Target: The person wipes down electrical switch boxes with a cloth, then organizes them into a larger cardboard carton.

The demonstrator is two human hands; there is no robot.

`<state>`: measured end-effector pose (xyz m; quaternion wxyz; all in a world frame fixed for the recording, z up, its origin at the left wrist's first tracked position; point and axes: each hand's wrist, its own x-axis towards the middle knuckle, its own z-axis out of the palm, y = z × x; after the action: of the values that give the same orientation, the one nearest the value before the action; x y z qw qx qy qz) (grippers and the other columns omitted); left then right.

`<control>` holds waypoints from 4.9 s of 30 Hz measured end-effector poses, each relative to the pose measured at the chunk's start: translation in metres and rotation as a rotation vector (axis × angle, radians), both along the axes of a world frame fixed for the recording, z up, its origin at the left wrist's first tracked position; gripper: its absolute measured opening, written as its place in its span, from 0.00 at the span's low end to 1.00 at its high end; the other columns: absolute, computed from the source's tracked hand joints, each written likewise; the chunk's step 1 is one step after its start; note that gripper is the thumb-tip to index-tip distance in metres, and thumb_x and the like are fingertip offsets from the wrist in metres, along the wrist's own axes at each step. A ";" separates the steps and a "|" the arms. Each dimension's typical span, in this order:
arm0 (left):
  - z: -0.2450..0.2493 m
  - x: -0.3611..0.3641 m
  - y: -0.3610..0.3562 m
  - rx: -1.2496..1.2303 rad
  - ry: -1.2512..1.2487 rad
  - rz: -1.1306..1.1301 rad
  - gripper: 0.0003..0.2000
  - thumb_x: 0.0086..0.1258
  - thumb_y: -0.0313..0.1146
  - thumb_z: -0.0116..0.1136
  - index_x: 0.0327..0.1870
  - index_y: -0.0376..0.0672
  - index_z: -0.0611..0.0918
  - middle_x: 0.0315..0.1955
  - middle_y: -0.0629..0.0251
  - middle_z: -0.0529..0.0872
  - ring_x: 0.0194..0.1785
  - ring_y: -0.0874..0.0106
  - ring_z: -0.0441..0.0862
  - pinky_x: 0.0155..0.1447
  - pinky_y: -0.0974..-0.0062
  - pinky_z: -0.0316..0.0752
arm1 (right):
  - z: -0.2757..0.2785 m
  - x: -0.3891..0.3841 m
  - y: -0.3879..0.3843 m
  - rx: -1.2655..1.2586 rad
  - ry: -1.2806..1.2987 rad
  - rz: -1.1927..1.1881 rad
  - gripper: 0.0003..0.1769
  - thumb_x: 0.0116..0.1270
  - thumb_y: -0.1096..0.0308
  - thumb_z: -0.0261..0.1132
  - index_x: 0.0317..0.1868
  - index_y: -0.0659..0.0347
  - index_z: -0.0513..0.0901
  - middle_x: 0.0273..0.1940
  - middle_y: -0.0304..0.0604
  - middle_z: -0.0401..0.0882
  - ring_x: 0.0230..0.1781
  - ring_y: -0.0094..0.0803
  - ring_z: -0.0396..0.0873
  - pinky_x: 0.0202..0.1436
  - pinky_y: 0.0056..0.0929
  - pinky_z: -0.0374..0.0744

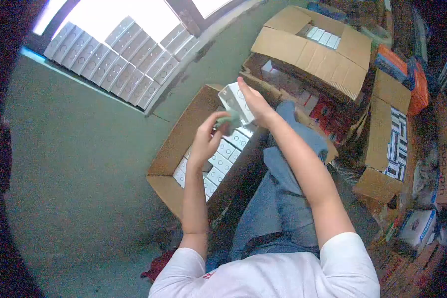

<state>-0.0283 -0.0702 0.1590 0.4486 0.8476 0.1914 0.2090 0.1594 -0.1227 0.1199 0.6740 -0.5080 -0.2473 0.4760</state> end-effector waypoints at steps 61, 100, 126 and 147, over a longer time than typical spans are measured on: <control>-0.006 0.014 -0.002 0.649 -0.030 0.128 0.21 0.53 0.19 0.62 0.50 0.49 0.85 0.48 0.62 0.84 0.52 0.59 0.79 0.57 0.63 0.76 | 0.025 0.007 -0.010 0.000 0.433 0.505 0.32 0.72 0.40 0.50 0.57 0.60 0.77 0.55 0.44 0.79 0.54 0.39 0.78 0.64 0.48 0.73; -0.010 -0.010 -0.011 0.256 -0.207 0.306 0.17 0.64 0.17 0.53 0.53 0.41 0.81 0.47 0.56 0.81 0.55 0.60 0.76 0.61 0.66 0.70 | 0.012 -0.016 0.002 -0.153 0.219 0.142 0.23 0.67 0.42 0.59 0.51 0.49 0.77 0.41 0.35 0.79 0.40 0.27 0.78 0.43 0.34 0.76; -0.043 0.039 -0.026 0.271 -0.426 0.681 0.17 0.60 0.18 0.57 0.51 0.41 0.85 0.46 0.55 0.87 0.50 0.62 0.85 0.55 0.68 0.77 | -0.017 -0.025 0.012 -0.033 0.324 0.088 0.18 0.73 0.51 0.55 0.51 0.54 0.75 0.45 0.39 0.78 0.44 0.29 0.79 0.45 0.38 0.83; -0.065 -0.024 0.027 -0.035 -0.317 0.547 0.14 0.69 0.22 0.55 0.55 0.40 0.79 0.53 0.58 0.79 0.59 0.66 0.76 0.63 0.70 0.71 | 0.000 -0.033 0.009 -0.024 0.007 0.052 0.23 0.69 0.60 0.64 0.62 0.57 0.73 0.48 0.41 0.78 0.45 0.26 0.77 0.40 0.25 0.77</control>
<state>-0.0524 -0.0435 0.0941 0.4145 0.7136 0.3436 0.4483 0.1265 -0.1142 0.1202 0.6560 -0.5077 -0.2527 0.4980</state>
